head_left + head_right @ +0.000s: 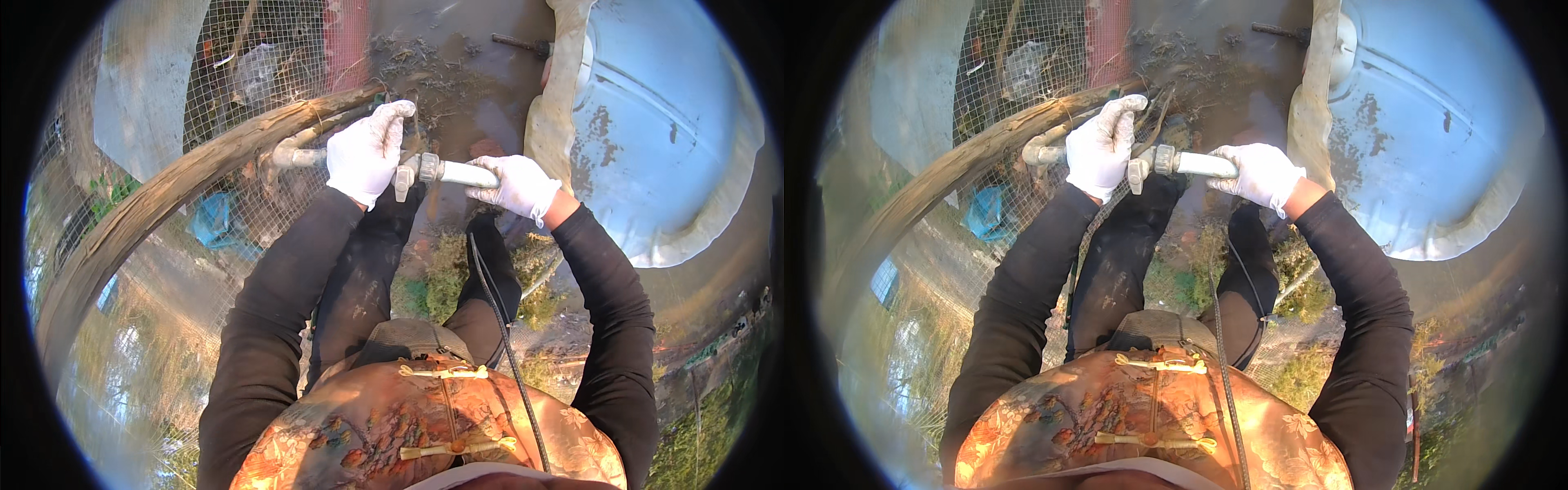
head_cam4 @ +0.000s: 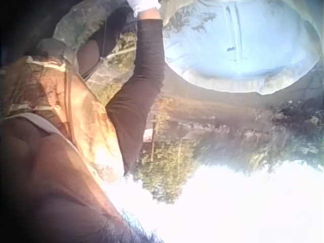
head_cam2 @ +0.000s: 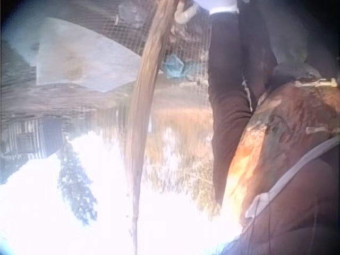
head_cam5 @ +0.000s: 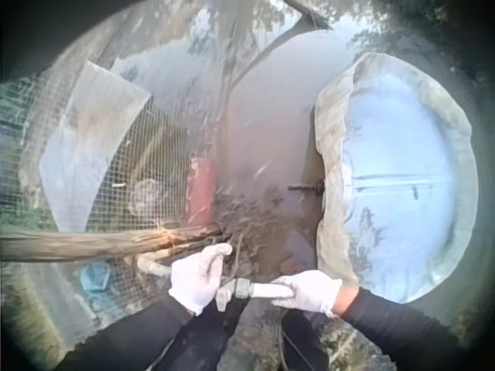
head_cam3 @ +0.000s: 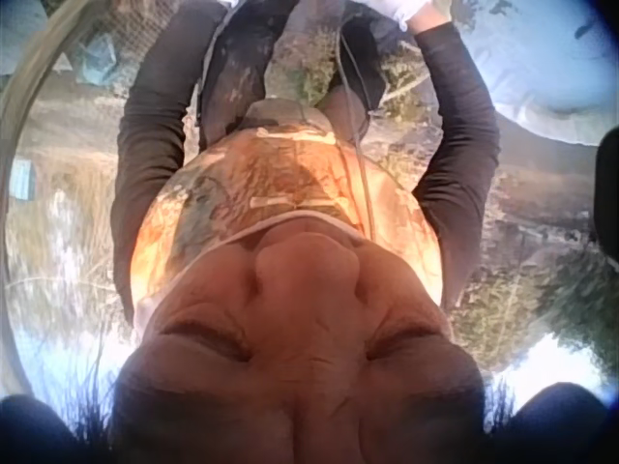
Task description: The person secures a hose to a pipe fitting using a strap, repeatedly wrapping and tightening it around the connection. The person then lifts a wire mesh panel and moves it aside.
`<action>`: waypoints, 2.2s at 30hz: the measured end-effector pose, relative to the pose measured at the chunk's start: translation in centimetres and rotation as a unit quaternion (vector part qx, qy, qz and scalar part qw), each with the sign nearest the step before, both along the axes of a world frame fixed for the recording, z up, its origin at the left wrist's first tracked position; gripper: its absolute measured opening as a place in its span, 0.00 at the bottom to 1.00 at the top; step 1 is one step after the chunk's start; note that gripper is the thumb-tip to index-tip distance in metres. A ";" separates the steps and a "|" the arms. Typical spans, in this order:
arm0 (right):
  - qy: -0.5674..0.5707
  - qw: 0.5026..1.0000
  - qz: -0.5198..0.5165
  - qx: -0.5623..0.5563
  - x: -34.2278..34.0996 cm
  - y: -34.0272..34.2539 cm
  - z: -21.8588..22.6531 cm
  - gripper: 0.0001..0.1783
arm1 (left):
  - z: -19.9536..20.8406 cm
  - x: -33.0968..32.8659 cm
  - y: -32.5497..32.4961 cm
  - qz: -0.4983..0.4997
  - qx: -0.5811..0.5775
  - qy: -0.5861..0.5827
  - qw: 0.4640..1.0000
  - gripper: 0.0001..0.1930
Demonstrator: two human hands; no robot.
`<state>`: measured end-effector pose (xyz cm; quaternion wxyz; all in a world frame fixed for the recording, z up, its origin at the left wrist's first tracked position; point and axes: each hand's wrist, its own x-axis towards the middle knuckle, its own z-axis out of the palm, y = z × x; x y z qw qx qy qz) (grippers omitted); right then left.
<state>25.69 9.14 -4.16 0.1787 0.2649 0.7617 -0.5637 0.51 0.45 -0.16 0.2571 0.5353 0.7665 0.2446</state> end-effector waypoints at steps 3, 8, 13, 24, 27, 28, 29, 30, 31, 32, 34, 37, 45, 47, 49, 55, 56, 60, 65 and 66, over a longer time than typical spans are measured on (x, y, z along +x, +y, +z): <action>-0.045 0.998 -0.024 -0.028 -0.1 0.4 1.2 0.27 | 0.5 -0.2 -0.1 0.027 -0.046 -0.064 0.996 0.09; -0.071 0.996 -0.045 -0.023 -0.4 0.9 2.0 0.31 | 1.3 -1.0 0.5 0.151 -0.071 -0.305 0.938 0.09; -0.053 0.996 -0.072 -0.006 -0.1 0.8 2.2 0.37 | 3.1 -3.0 2.0 0.232 0.023 -0.439 0.868 0.12; 0.002 0.986 -0.129 0.105 -0.2 0.9 5.7 0.33 | 11.3 -5.1 4.2 0.270 0.115 -0.425 0.856 0.13; 0.050 0.964 -0.228 0.127 -1.3 0.6 8.1 0.22 | 12.5 -5.2 3.9 0.259 0.077 -0.417 0.868 0.13; 0.073 0.953 -0.271 0.115 -1.7 0.2 8.8 0.19 | 12.4 -5.1 3.6 0.259 0.063 -0.403 0.876 0.13; 0.091 0.943 -0.284 0.149 -2.3 -0.2 9.1 0.12 | 12.2 -5.0 3.3 0.236 0.069 -0.396 0.885 0.12; 0.075 0.943 -0.275 0.171 -2.8 -0.2 9.1 0.11 | 11.9 -4.9 3.0 0.220 0.037 -0.355 0.908 0.11; 0.084 0.942 -0.259 0.195 -3.5 -0.3 8.8 0.11 | 11.5 -5.1 2.5 0.211 -0.046 -0.271 0.938 0.10; 0.113 0.935 -0.248 0.227 -4.2 -0.3 8.2 0.11 | 11.1 -5.4 2.0 0.176 -0.101 -0.190 0.961 0.10; 0.058 0.957 -0.201 0.203 -6.0 -0.1 6.3 0.18 | 10.1 -5.7 0.8 0.114 -0.144 -0.002 0.983 0.10; 0.028 0.982 -0.110 0.150 -8.5 0.3 3.4 0.25 | 8.9 -6.0 -0.5 0.042 -0.159 0.095 0.982 0.12; -0.002 0.992 -0.102 0.076 -8.5 3.2 5.4 0.14 | 9.8 -5.6 -1.7 0.007 -0.160 0.220 0.962 0.22; 0.028 0.984 -0.166 0.065 -7.8 3.2 7.4 0.14 | 9.9 -5.4 -1.6 0.005 -0.108 0.240 0.965 0.21; 0.084 0.968 -0.238 0.000 -7.0 3.3 9.3 0.11 | 9.4 -4.9 -1.3 -0.023 -0.078 0.210 0.974 0.20; 0.091 0.949 -0.268 -0.142 -5.9 2.1 13.8 0.10 | 7.0 -2.1 -1.3 -0.148 -0.074 0.090 0.982 0.20; 0.109 0.948 -0.276 -0.111 -6.0 2.0 14.0 0.10 | 6.5 -1.6 -1.4 -0.169 -0.092 0.069 0.979 0.22; 0.194 0.913 -0.341 -0.111 -6.8 2.2 13.8 0.10 | 4.6 -0.7 -1.6 -0.163 -0.144 0.062 0.974 0.26; 0.213 0.889 -0.376 -0.152 -8.3 3.1 13.4 0.11 | 3.4 -1.8 -1.9 -0.200 -0.173 0.121 0.957 0.32; 0.221 0.886 -0.373 -0.161 -8.4 3.0 13.7 0.11 | 3.3 -1.9 -1.9 -0.210 -0.181 0.124 0.953 0.32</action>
